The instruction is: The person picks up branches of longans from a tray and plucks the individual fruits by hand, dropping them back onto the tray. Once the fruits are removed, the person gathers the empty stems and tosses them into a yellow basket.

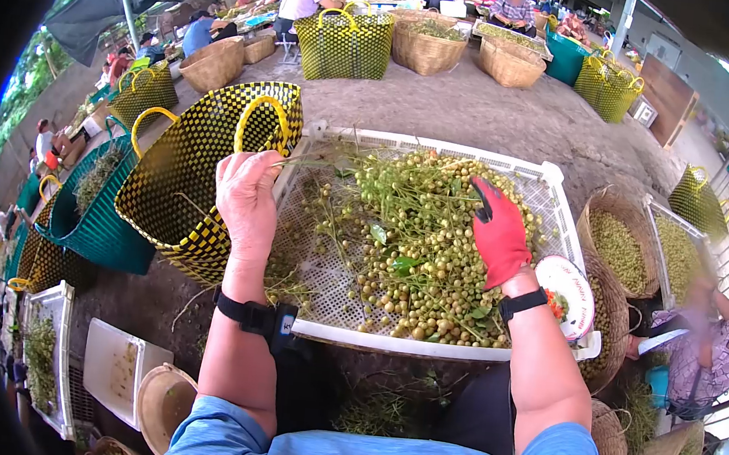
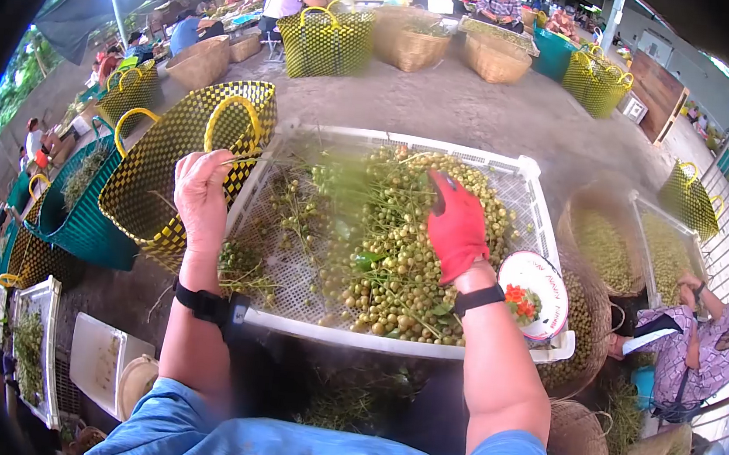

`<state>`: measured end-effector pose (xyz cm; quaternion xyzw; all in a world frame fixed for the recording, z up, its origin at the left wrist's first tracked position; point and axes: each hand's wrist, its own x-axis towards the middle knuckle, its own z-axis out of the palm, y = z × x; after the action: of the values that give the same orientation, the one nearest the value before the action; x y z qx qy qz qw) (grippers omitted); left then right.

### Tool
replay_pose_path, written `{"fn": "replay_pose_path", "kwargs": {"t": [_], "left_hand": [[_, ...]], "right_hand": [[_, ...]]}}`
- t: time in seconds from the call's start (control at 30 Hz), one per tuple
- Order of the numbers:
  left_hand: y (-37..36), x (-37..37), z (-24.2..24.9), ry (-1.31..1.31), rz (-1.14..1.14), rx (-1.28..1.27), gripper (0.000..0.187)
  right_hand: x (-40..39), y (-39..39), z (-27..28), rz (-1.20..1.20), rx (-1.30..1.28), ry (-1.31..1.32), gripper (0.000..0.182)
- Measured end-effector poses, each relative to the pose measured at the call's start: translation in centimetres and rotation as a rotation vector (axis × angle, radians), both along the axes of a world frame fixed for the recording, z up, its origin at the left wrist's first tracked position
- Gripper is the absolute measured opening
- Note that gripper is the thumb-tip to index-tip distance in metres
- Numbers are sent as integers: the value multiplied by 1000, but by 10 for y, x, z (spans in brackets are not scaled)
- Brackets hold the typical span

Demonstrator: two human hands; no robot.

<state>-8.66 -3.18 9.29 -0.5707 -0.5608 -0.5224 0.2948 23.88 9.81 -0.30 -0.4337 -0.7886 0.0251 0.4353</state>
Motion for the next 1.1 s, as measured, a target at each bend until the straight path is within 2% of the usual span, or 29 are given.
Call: {"fn": "replay_pose_path", "kwargs": {"t": [0.03, 0.1, 0.17, 0.2, 0.23, 0.3, 0.33, 0.37, 0.43, 0.5, 0.57, 0.6, 0.63, 0.7, 0.77, 0.83, 0.9, 1.1], "left_hand": [[-1, 1, 1, -1, 2, -2, 14], [-2, 4, 4, 73, -107, -8, 13], [-5, 15, 10, 90, -152, -11, 12], [-6, 19, 12, 47, -244, -19, 12], [-8, 22, 13, 3, -335, -30, 12], [-11, 23, 16, -10, -360, -17, 12], [-13, 18, 17, 19, -346, -40, 12], [-16, 15, 18, 47, -330, -62, 12], [-21, 10, 15, 104, -269, -122, 12], [-21, 2, 6, 109, -236, -201, 12], [-26, -9, 4, 130, -231, -225, 12], [-29, -19, 5, -5, -230, -202, 12], [-33, -29, 6, -138, -229, -177, 12], [-45, -55, 11, -177, -257, -148, 13], [-53, -74, 6, -347, -334, -193, 11], [-59, -85, 2, -395, -350, -229, 10], [-63, -98, -6, -498, -387, -299, 11], [-77, -142, -33, -631, -316, -463, 13]], "right_hand": [[-12, -12, 19, 2, -2, -1, 47], [-41, -36, 52, 223, -19, 229, 56], [-66, -46, 55, 252, -25, 182, 58], [-72, -50, 55, 280, -32, 135, 61], [-74, -49, 49, 281, -35, 136, 61], [-79, -41, 22, 309, -121, -41, 68], [-78, -32, 2, 254, -237, -36, 60], [-75, -24, -9, 259, -238, -36, 60], [-68, -16, -14, 267, -126, -321, 56], [-60, -14, -11, 287, -79, -362, 50], [-51, -19, 1, 168, 15, -604, 46], [-41, -19, 2, 143, -24, -778, 41], [-34, -18, -5, 145, -25, -772, 41], [-27, -14, -22, 82, -301, -741, 37], [-25, -5, -28, 63, -295, -763, 35], [-30, -7, -30, -19, -321, -707, 38], [-28, -10, -33, -2, -342, -708, 40], [-15, -3, -37, -27, -350, -519, 41]]}}
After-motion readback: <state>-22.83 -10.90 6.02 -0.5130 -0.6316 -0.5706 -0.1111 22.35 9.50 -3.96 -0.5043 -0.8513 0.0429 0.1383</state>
